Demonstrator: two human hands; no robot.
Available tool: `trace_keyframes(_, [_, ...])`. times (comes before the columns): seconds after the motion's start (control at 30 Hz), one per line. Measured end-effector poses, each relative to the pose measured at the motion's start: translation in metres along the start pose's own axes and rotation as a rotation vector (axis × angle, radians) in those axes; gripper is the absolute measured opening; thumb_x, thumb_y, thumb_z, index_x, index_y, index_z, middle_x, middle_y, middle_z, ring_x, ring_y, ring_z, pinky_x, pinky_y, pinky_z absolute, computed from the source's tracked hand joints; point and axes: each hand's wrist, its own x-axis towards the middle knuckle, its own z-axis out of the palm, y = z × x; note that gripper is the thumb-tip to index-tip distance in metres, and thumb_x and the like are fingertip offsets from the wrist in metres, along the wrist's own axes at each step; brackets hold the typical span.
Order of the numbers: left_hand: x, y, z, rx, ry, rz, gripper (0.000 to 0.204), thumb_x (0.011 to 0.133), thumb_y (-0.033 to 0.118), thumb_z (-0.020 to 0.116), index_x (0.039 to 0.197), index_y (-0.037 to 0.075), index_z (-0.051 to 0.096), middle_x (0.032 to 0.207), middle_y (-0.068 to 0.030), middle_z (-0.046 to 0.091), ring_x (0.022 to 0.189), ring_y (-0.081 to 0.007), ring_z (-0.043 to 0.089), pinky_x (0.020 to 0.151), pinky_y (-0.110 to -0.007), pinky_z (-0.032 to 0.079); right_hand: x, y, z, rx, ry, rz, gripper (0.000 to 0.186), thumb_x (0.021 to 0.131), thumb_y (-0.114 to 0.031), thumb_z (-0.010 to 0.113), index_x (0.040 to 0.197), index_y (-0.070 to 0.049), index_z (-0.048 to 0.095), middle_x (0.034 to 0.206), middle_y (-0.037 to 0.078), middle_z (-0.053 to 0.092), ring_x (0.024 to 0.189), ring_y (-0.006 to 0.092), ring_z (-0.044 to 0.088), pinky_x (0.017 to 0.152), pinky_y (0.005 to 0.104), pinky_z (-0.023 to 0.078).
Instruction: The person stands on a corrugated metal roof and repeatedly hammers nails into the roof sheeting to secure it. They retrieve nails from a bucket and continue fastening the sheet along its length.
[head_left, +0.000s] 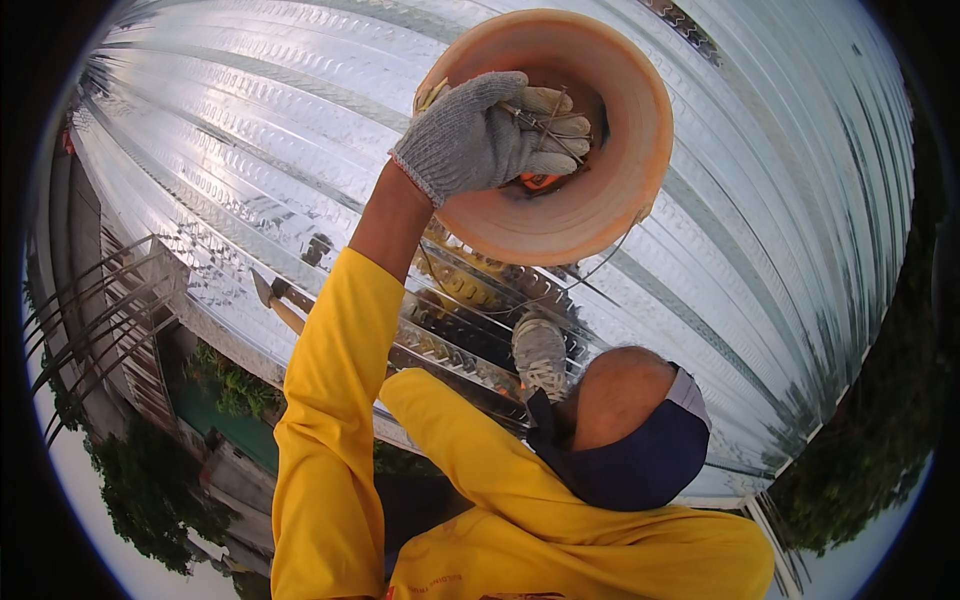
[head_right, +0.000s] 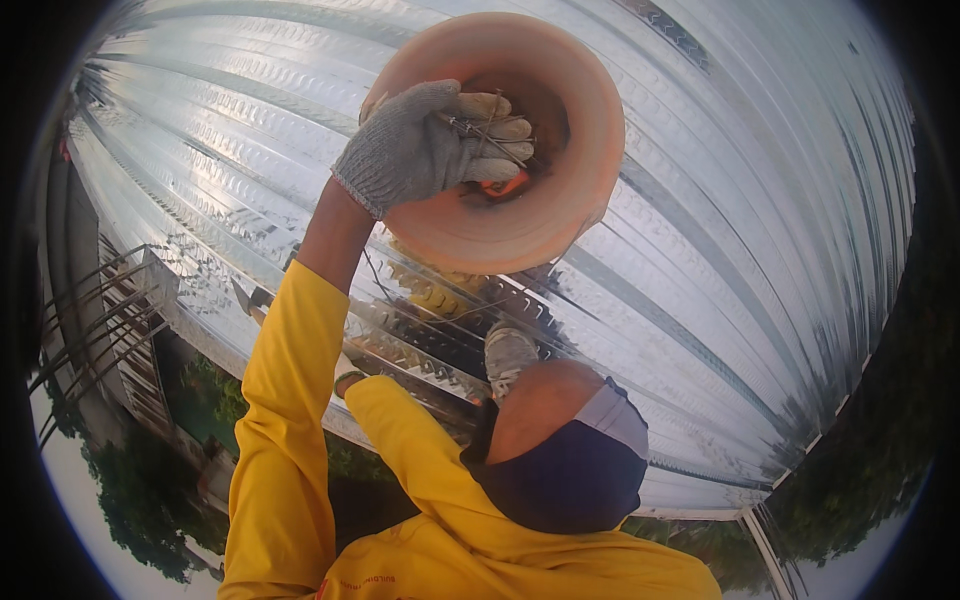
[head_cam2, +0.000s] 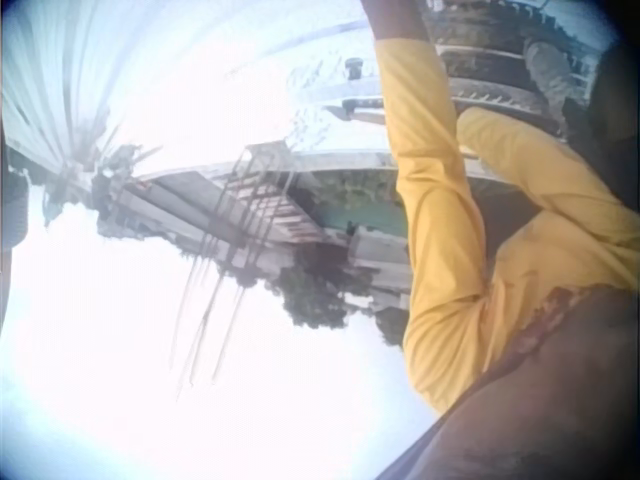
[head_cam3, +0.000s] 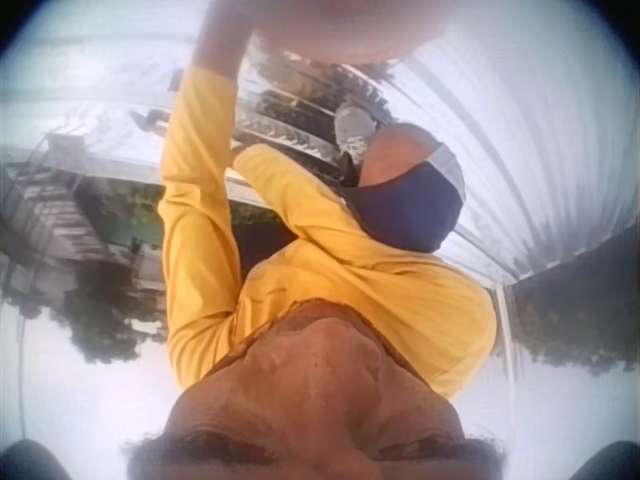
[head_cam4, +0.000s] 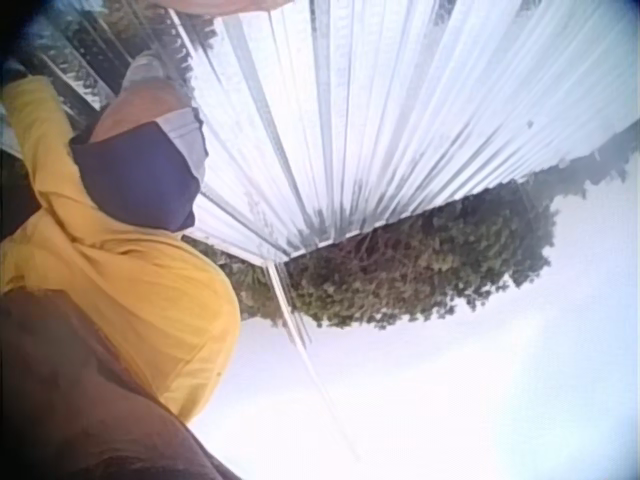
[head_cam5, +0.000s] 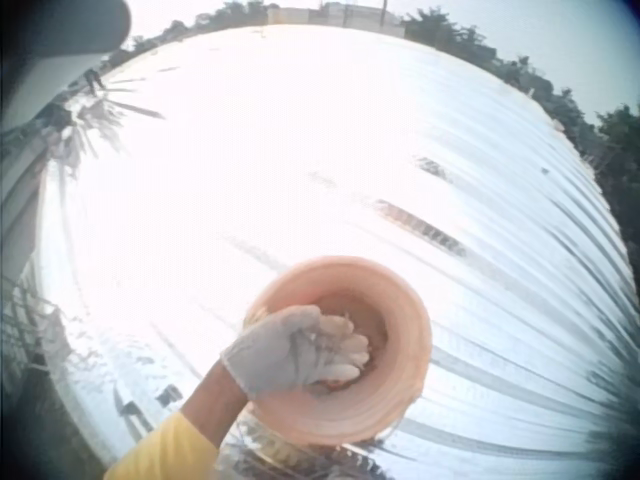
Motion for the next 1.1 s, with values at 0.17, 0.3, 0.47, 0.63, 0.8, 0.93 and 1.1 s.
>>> trace_keyframes(0.17, [-0.005,-0.001,-0.004,0.067,0.031,0.059,0.042,0.126,0.029,0.065,0.146,-0.007,0.073,0.142,-0.0242,0.081,0.134,-0.0357,0.079,0.121,-0.050,0.067,0.000,0.003,0.006,-0.005,-0.003,0.011,0.051,0.103,-0.036,0.073,0.140,-0.001,0.068,0.111,0.036,0.084,0.102,0.0528,0.085,0.093,0.0609,0.066])
trace_keyframes(0.3, [-0.003,-0.001,-0.010,0.145,-0.052,0.097,0.034,0.127,0.022,0.065,0.150,-0.002,0.073,0.139,-0.0109,0.086,0.131,-0.0138,0.081,0.125,-0.035,0.064,-0.001,0.006,0.007,-0.004,0.000,0.025,0.051,0.103,-0.036,0.073,0.140,-0.001,0.068,0.111,0.036,0.084,0.101,0.0527,0.085,0.093,0.0608,0.066])
trace_keyframes(0.47, [-0.001,-0.009,0.004,0.269,0.005,0.129,0.034,0.122,0.025,0.074,0.143,-0.001,0.078,0.132,-0.0144,0.088,0.124,-0.0197,0.084,0.118,-0.037,0.069,0.002,0.012,0.011,0.002,0.004,0.047,0.051,0.103,-0.036,0.073,0.140,-0.001,0.068,0.111,0.036,0.084,0.100,0.0525,0.085,0.092,0.0606,0.066])
trace_keyframes(0.63, [0.006,-0.025,0.036,1.362,0.152,0.528,0.014,0.105,0.029,0.087,0.107,0.018,0.095,0.143,-0.0083,0.084,0.134,-0.0296,0.077,0.111,-0.050,0.064,-0.010,0.027,0.025,0.052,0.038,0.072,0.051,0.103,-0.036,0.073,0.140,-0.002,0.069,0.110,0.035,0.084,0.100,0.0524,0.085,0.091,0.0603,0.066])
trace_keyframes(0.8, [-0.022,-0.044,0.080,1.903,0.588,0.585,0.015,0.097,0.034,0.087,0.110,0.035,0.095,0.157,0.0002,0.075,0.151,-0.0371,0.065,0.123,-0.068,0.052,-0.022,0.024,0.015,0.429,-0.194,0.141,0.036,0.109,-0.023,0.072,0.136,0.000,0.063,0.093,0.016,0.080,0.072,0.0309,0.080,0.070,0.0460,0.065])
trace_keyframes(0.93, [-0.116,-0.035,0.089,1.795,0.599,0.455,0.017,0.101,0.025,0.086,0.117,0.023,0.093,0.134,-0.0053,0.084,0.121,-0.0304,0.081,0.111,-0.056,0.062,0.000,-0.008,-0.002,0.426,-0.277,0.466,0.045,0.111,-0.025,0.074,0.149,-0.003,0.065,0.097,0.017,0.080,0.080,0.0311,0.081,0.078,0.0482,0.066])
trace_keyframes(1.1, [-0.324,0.032,0.040,1.866,0.669,0.819,0.024,0.118,0.022,0.079,0.138,0.009,0.082,0.113,-0.0142,0.086,0.097,-0.0247,0.086,0.083,-0.037,0.072,-0.007,-0.009,0.005,0.506,-0.242,0.325,0.030,0.113,-0.016,0.077,0.134,-0.002,0.061,0.086,0.010,0.073,0.060,0.0219,0.073,0.057,0.0397,0.061])
